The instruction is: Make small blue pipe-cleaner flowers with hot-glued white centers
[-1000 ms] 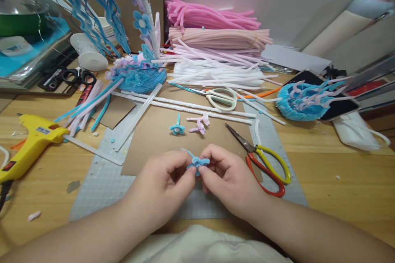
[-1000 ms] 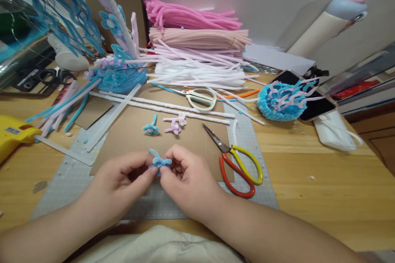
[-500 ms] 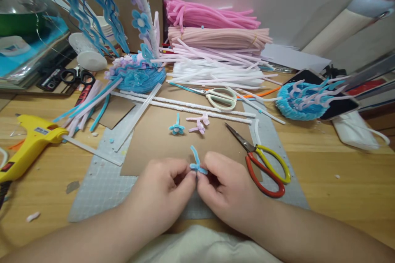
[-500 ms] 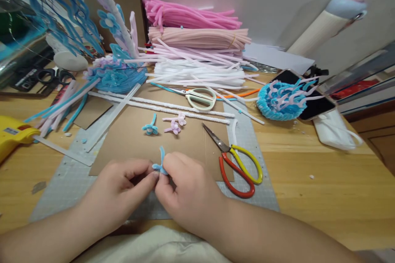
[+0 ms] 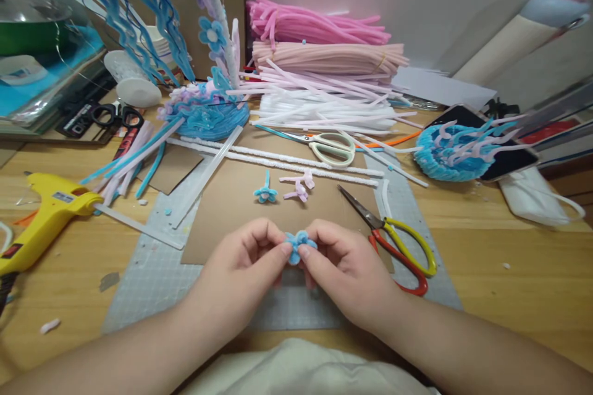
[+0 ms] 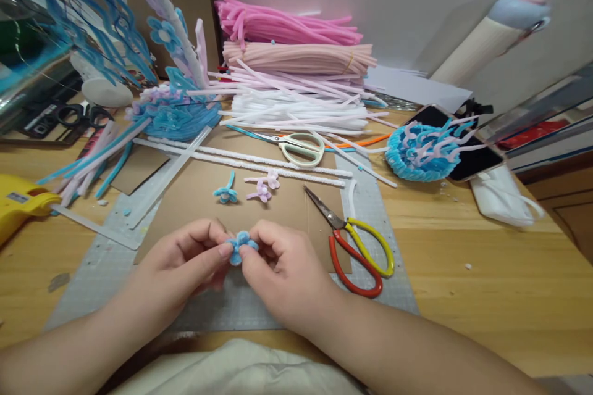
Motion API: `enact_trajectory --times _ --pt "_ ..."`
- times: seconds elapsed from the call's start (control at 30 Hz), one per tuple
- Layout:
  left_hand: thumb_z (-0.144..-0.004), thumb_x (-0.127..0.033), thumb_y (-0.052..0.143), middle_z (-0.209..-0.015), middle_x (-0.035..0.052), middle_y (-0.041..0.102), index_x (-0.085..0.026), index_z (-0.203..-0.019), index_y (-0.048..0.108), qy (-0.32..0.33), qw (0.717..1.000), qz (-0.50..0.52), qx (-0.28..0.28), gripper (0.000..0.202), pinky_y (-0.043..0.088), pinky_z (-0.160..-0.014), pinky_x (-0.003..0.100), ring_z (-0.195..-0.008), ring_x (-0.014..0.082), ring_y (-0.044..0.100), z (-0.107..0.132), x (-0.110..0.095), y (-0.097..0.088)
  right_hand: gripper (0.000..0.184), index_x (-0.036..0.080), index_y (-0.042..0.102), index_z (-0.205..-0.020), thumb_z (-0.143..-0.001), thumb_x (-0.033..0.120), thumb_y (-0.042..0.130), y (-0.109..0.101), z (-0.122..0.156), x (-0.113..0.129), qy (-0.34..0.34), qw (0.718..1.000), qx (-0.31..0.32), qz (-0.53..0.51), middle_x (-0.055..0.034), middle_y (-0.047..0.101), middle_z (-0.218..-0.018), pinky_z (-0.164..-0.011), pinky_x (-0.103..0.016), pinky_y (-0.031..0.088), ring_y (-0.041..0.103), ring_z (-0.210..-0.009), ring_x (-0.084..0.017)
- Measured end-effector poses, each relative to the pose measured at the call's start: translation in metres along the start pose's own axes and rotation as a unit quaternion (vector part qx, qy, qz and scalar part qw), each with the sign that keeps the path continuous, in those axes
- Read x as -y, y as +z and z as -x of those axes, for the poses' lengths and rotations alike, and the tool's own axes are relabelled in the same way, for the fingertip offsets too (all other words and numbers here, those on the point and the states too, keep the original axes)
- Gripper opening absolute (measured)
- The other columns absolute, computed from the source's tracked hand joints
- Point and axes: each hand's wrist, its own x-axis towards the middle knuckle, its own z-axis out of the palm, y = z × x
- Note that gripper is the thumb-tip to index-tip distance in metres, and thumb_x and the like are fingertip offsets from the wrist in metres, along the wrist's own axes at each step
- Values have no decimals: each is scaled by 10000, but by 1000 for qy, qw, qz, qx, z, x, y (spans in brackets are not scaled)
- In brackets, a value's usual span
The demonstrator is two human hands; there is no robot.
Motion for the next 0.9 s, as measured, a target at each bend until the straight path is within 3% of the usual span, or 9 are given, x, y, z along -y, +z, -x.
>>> enact_trajectory --times 0.13,0.23,0.37,0.47,0.6,0.77,0.9 --pt "-777 -257 499 -557 -64 433 -189 -627 473 37 992 -120 18 167 310 -502 213 -535 98 396 1 1 1 130 185 484 -666 -794 169 470 1 0 -1 -16 999 3 42 54 443 -556 -448 -184 320 401 -489 -78" --pt "-766 -223 478 -557 -65 400 -193 -600 452 52 980 -189 17 171 290 -502 223 -543 104 368 3 2 1 121 182 483 -655 -757 117 468 3 3 -2 -65 991 -15 113 49 437 -575 -477 -191 311 399 -519 -82" --pt "-770 -221 472 -533 -66 401 -195 -577 440 25 973 -231 12 197 280 -490 228 -522 105 369 4 5 0 145 179 436 -617 -714 78 473 5 6 -3 -120 968 -40 218 41 418 -602 -517 -220 278 393 -564 -92" --pt "-789 -227 475 -573 -55 462 -195 -647 497 33 971 -238 12 147 317 -507 230 -548 116 422 4 6 0 162 185 398 -606 -705 87 481 4 6 -3 -97 971 -35 217 49 397 -589 -506 -220 264 373 -551 -89" --pt "-804 -239 508 -672 -34 550 -197 -779 549 76 977 -197 -7 64 370 -553 230 -616 128 494 3 4 0 183 192 390 -590 -728 129 493 2 1 -2 -10 991 10 132 67 370 -531 -462 -200 264 353 -498 -79" --pt "-771 -285 582 -561 -61 512 -181 -684 514 1 999 -29 -25 152 361 -490 200 -496 86 450 -2 -3 0 138 192 498 -729 -847 254 462 0 -2 1 48 999 13 -20 50 483 -591 -464 -196 341 446 -497 -83" --pt "-742 -272 611 -558 -62 523 -173 -691 522 -16 999 15 -31 143 351 -476 192 -481 75 443 -4 -4 0 153 184 521 -703 -842 234 482 1 -1 1 51 998 27 -32 45 498 -567 -475 -202 354 463 -495 -86"
